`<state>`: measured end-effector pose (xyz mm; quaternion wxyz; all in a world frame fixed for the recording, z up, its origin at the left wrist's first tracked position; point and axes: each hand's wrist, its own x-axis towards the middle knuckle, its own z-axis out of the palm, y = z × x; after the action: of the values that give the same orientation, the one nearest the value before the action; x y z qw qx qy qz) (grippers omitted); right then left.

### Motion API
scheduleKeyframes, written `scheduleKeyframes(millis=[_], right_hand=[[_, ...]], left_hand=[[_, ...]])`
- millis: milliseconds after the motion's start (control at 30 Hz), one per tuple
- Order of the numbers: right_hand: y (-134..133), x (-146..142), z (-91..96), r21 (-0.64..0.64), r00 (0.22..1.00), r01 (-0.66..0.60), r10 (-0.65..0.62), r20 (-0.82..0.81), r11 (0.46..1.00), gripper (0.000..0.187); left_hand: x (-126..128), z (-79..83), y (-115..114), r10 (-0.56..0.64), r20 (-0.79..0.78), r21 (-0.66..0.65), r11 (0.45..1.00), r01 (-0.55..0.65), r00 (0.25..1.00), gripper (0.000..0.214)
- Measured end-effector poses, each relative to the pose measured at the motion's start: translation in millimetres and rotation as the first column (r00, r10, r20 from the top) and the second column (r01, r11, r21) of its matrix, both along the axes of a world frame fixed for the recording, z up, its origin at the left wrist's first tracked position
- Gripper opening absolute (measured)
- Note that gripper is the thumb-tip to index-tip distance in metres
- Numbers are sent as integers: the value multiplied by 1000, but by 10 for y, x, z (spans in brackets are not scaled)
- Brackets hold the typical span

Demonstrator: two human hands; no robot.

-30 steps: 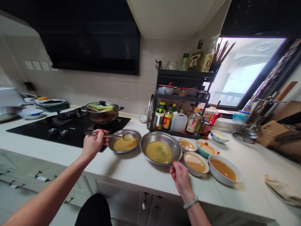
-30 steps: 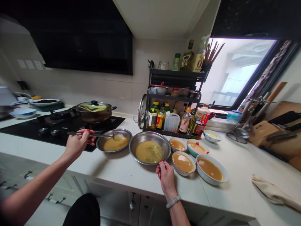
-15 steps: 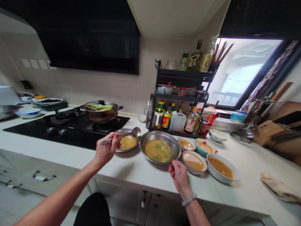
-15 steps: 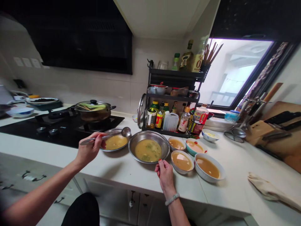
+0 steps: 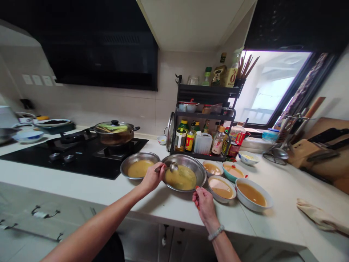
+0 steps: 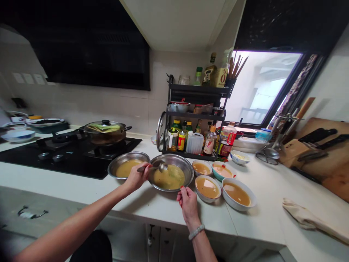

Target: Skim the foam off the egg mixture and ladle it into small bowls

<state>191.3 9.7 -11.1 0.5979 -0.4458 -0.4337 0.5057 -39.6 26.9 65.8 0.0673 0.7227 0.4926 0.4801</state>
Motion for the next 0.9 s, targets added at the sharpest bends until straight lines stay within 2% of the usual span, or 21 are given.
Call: scheduleKeyframes(millis=[100, 200, 300, 433, 633, 767, 900], right_hand=[[-3, 0, 2, -1, 1000, -1, 1, -3, 1000, 45], [-7, 0, 9, 4, 1000, -6, 6, -7, 1000, 46], [-10, 2, 13, 13, 1000, -7, 7, -3, 1000, 46], [-12, 3, 9, 15, 1000, -3, 3, 4, 1000, 45], [-12, -1, 13, 9, 1000, -5, 5, -2, 1000, 45], [-10, -1, 12, -2, 1000, 6, -6, 9, 1000, 46], [-6, 6, 9, -2, 1000, 8, -8, 9, 1000, 47]], left_hand=[[52, -9, 43, 27, 227, -158, 987, 10, 974, 24], [59, -4, 81, 115, 475, -305, 951, 40, 873, 22], [28, 16, 98, 186, 617, -368, 927, 71, 765, 18], [-38, 87, 59, 213, 704, -385, 916, 113, 678, 16], [-187, 250, -60, 235, 760, -371, 922, 109, 606, 15], [-381, 373, -133, 249, 776, -337, 941, 46, 580, 13], [-679, 497, -205, 275, 788, -294, 954, -56, 551, 14]])
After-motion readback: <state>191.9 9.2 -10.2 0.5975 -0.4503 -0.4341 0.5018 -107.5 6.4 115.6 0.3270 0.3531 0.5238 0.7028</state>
